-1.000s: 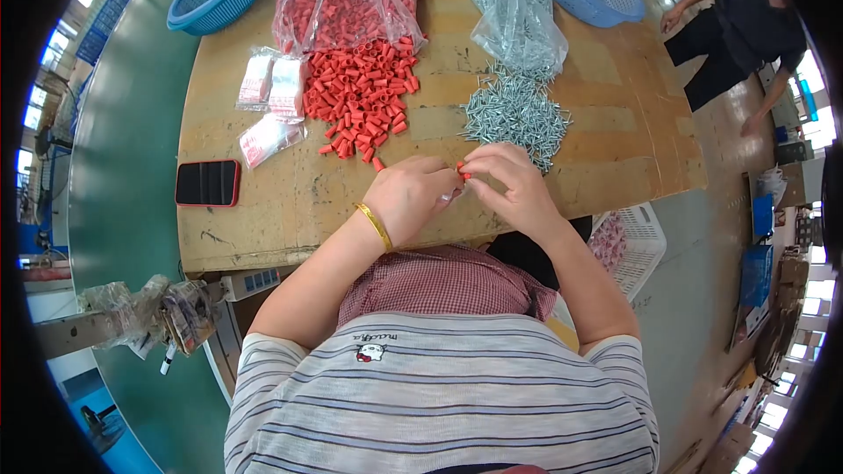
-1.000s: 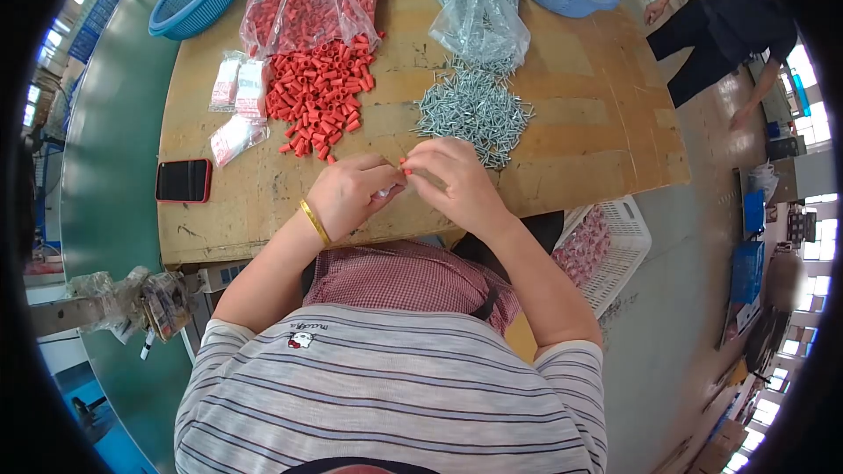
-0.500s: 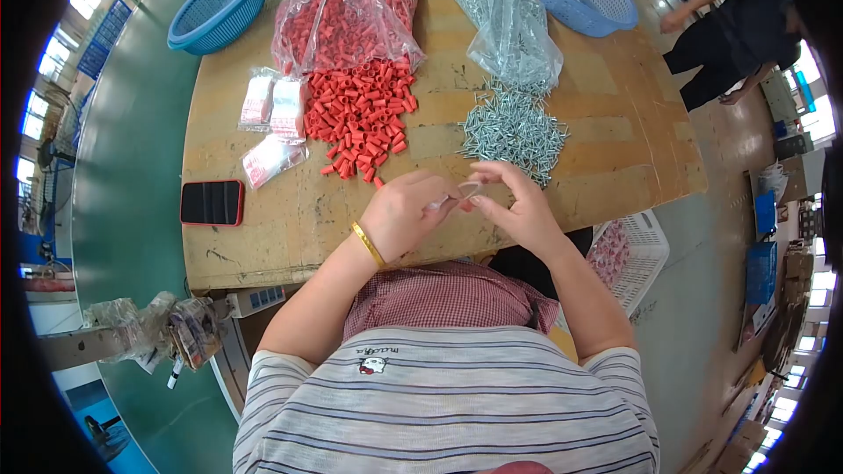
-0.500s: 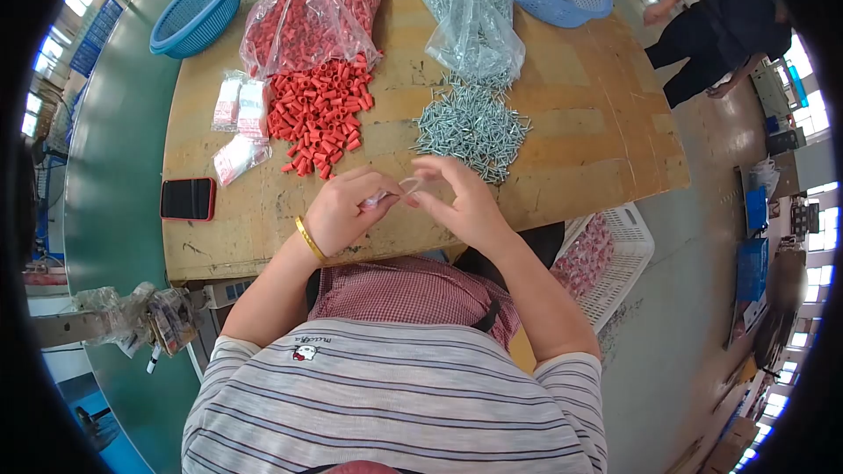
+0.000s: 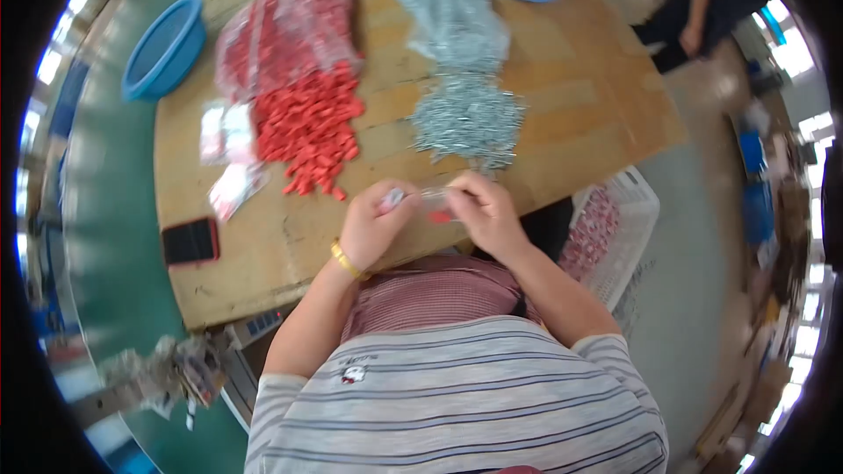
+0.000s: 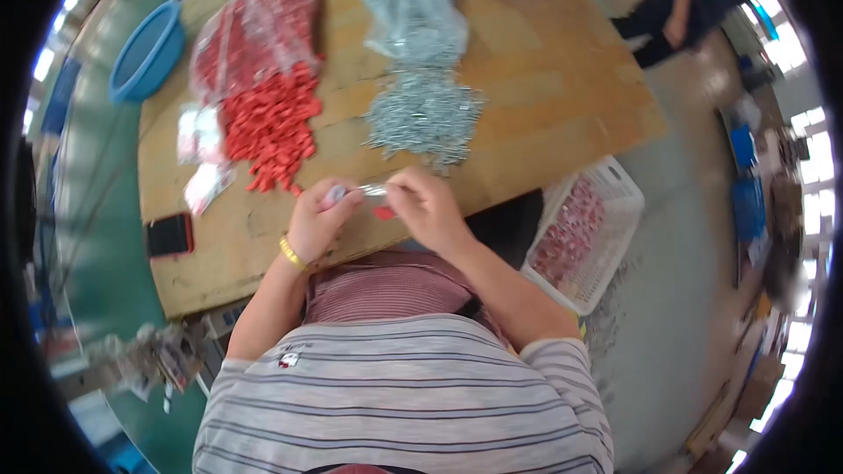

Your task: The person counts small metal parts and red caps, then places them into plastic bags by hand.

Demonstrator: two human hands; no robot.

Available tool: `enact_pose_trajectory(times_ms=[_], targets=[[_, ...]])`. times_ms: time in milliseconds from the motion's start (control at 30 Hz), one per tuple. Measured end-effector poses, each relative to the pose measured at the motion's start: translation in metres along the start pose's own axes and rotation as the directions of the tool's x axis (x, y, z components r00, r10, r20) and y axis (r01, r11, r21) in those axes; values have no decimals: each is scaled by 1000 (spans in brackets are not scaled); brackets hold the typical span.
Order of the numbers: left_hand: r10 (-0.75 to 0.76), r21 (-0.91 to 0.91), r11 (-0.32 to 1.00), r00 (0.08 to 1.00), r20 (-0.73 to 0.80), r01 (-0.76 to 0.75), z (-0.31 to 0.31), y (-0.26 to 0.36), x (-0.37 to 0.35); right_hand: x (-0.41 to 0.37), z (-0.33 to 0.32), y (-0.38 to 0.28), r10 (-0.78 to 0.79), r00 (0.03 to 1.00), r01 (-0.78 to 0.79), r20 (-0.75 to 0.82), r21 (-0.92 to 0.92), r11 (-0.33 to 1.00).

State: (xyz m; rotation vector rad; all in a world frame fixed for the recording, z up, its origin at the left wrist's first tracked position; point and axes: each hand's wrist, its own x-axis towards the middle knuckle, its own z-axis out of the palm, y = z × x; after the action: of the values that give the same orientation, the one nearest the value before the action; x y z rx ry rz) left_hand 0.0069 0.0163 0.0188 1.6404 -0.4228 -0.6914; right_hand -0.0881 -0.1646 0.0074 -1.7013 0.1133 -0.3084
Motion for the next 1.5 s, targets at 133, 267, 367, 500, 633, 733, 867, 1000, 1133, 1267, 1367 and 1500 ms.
enact_pose_trajectory(times_ms=[133,267,367,500,633,733,867,1000,1133,1267,1367,1500], targets=[[-15,-114,993,998,-53,9,10,-21,2,-8,7,9,-9,996,16,-93,78,997],[-121,-258,959,993,7,119,11,-23,-1,-16,7,16,-1,994,16,-105,146,989],[-123,-327,938,992,1,117,16,-26,2,-20,5,16,-37,995,43,-92,60,997],[-101,-317,944,995,-16,91,29,-16,4,-23,4,13,-25,995,32,-93,71,997],[-27,-221,975,1000,0,26,37,-16,3,-27,0,21,-90,991,87,-96,-29,996],[-74,-239,968,997,36,81,40,-24,6,-34,-7,17,-48,992,49,-115,12,999],[-178,-390,894,973,145,222,42,-18,7,-63,-51,4,-139,944,88,-299,-179,980],[-173,-522,815,965,197,252,37,-20,8,-120,-130,21,-212,755,-139,-620,-468,873],[-177,-450,863,971,159,231,38,-25,8,-166,-196,13,-412,610,-496,-677,-731,468],[-166,-403,892,978,129,205,50,-22,4,-145,-174,14,-394,642,-420,-658,-731,537],[-110,-371,913,979,172,168,58,-24,2,-99,-104,11,-129,877,-150,-463,-518,842],[-59,-358,927,986,153,111,60,-21,-1,-51,-7,24,-26,990,17,-137,-66,998]])
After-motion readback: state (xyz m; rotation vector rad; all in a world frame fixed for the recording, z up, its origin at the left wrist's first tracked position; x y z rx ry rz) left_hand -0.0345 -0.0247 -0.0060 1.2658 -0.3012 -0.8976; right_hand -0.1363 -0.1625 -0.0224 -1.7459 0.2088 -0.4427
